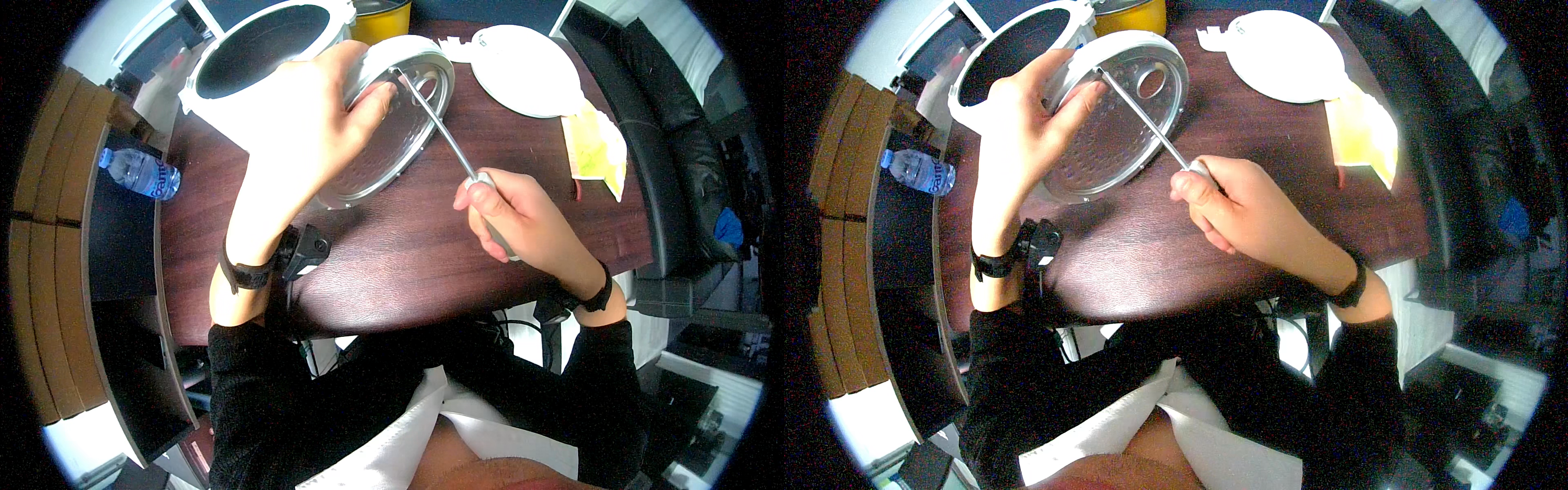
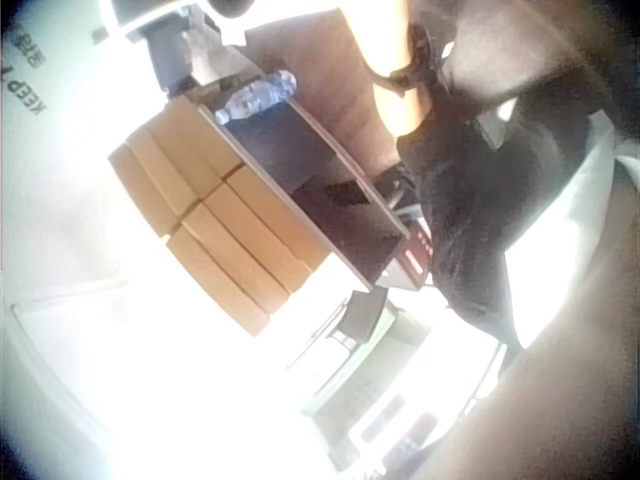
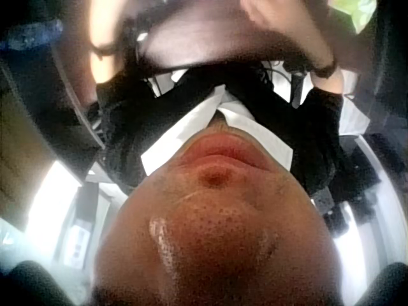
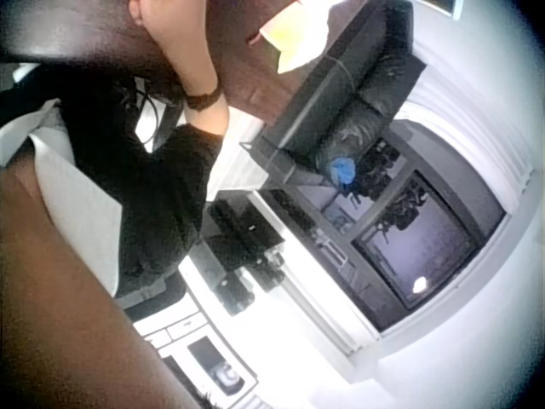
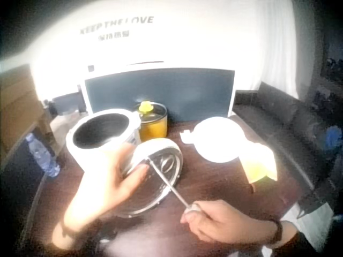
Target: The person uses a screwdriver to tighten screws around the rim of a white perforated metal lid, then places the lid onto a white rice cooker and secures it by hand.
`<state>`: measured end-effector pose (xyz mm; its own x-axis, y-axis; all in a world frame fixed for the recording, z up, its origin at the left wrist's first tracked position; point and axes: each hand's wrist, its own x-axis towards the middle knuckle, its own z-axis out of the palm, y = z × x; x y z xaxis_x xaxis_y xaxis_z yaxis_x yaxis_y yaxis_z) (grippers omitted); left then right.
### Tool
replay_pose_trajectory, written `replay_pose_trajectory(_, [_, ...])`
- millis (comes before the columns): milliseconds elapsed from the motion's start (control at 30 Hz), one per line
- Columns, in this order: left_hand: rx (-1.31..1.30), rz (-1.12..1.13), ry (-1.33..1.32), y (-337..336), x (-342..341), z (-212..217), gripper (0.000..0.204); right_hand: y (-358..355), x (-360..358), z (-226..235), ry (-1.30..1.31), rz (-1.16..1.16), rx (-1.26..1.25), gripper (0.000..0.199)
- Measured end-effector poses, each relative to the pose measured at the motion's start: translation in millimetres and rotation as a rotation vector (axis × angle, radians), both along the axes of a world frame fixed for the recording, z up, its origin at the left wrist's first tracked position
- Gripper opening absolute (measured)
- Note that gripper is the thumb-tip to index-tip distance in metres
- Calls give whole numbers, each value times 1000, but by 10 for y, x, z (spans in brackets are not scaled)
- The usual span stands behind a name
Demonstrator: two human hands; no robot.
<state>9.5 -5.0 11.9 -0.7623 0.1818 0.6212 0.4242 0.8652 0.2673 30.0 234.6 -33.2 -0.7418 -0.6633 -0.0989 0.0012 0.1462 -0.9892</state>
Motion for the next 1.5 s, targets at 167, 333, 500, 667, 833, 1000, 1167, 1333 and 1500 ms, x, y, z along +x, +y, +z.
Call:
replay_pose_trajectory(167, [-37, 27, -23, 10, -30, 1, 37, -59, 47, -50, -212, 26, -123, 38])
replay_pose_trajectory(333, [76, -94, -19, -34, -37, 38, 36, -9, 54, 56, -310, 53, -176, 37])
replay_pose_trajectory(500, [340, -186, -319, -83, 11, 109, 34, 49, -7, 130, 428, -192, 280, 31])
replay_pose_trajectory(667, [298, -180, -395, -93, 21, 132, 34, 198, -32, 306, 1050, -346, 534, 33])
replay_pose_trajectory(833, [223, -146, -315, -83, 30, 123, 34, 233, -36, 543, 1238, -312, 715, 35])
replay_pose_trajectory(1000, [54, -122, -118, -58, 47, 111, 33, 205, -62, 454, 1034, -202, 706, 35])
replay_pose_trajectory(1167, [69, -133, -129, -40, 28, 66, 33, 184, -20, 333, 907, -179, 593, 36])
replay_pose_trajectory(1333, [26, -118, -86, 14, 8, 29, 33, 221, -31, 289, 771, -144, 526, 36])
replay_pose_trajectory(1500, [27, -118, -102, 27, 2, 47, 35, 200, -68, 204, 673, -123, 454, 35])
